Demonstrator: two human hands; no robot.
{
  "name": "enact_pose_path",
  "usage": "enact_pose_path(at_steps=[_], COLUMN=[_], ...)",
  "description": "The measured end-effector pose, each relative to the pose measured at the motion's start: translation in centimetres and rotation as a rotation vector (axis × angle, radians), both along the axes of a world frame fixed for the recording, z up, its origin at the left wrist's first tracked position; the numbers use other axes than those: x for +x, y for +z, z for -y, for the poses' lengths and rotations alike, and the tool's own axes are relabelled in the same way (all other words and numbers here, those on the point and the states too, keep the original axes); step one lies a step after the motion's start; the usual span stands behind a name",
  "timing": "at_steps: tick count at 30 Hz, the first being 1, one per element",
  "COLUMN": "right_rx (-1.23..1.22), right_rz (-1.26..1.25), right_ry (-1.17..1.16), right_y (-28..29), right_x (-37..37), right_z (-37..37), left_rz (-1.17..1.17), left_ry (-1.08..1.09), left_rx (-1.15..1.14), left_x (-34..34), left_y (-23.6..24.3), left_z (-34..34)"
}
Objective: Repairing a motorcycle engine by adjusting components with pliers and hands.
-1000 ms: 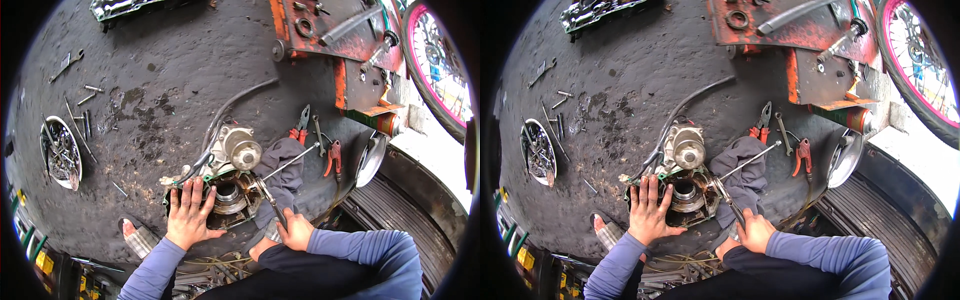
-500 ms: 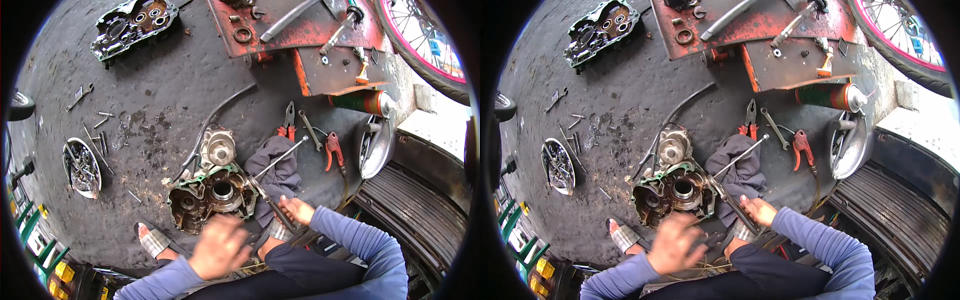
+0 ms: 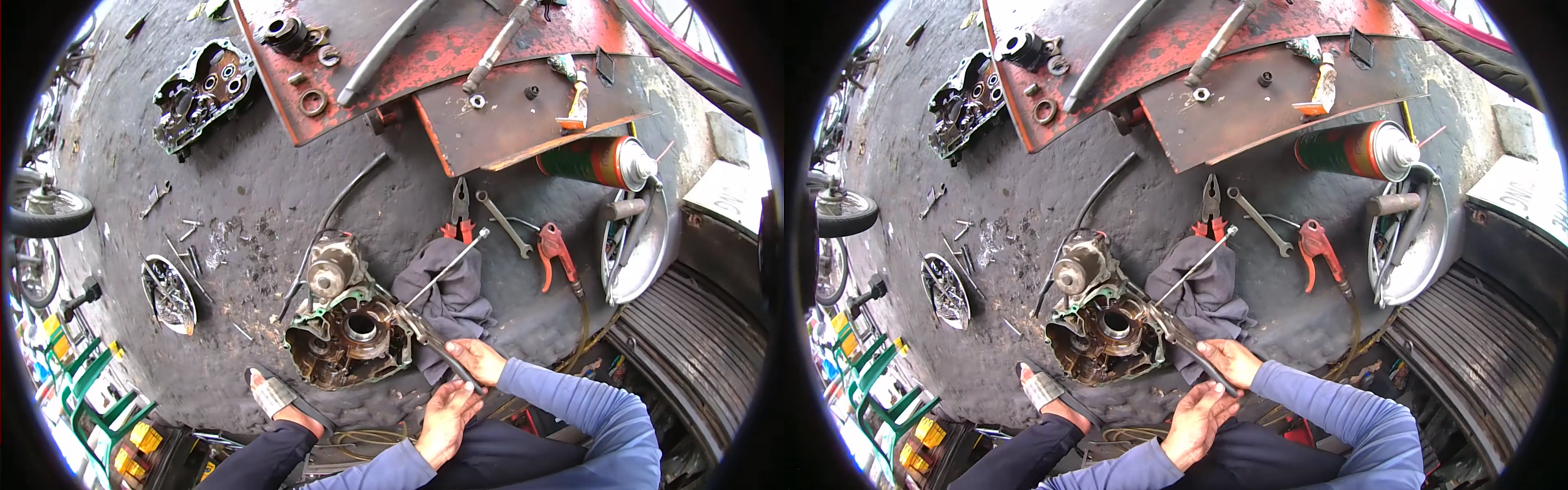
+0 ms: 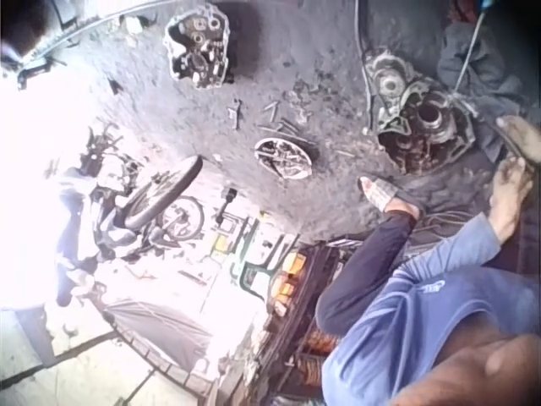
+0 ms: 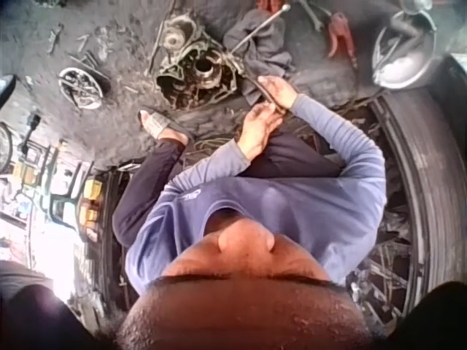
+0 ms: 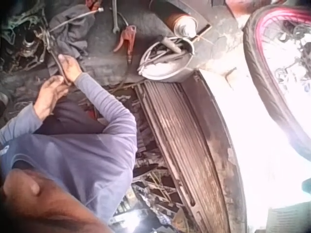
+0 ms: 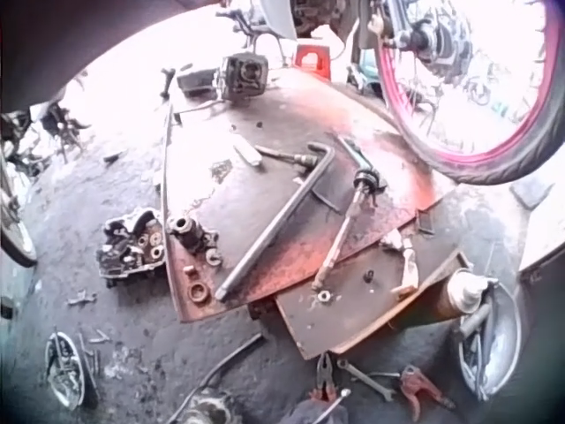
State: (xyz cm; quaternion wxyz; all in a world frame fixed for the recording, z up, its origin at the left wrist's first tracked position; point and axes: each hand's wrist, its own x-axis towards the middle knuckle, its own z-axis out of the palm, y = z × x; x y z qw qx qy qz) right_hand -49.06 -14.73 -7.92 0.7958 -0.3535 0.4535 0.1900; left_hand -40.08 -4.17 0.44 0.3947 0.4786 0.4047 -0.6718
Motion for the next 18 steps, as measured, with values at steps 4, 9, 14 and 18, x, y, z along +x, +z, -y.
enact_pose_path(at_steps=[4,9,14,18], right_rx=[0.210,0.084,-0.194,-0.006], right_rz=[0.051,0.072,-0.039,-0.059], right_ry=[-0.026,0.125,0.296,0.170], right_y=[-1.3,-1.0,1.1,0.8], right_x=[-0.4,-0.2,-0.7,-1.1], right_z=[0.6,0.7,0.8,0.8], left_rz=[0.089,0.090,0.035,0.035], left_ry=[-0.041,0.023,0.062,-0.105], left_rx=[0.086,0.076,0.094,0.116], left_x=[-0.4,-0.9,-1.3,-0.9], left_y=[0.5,0.1,0.4,-0.3], left_z=[0.9,0.9,1.4,1.7])
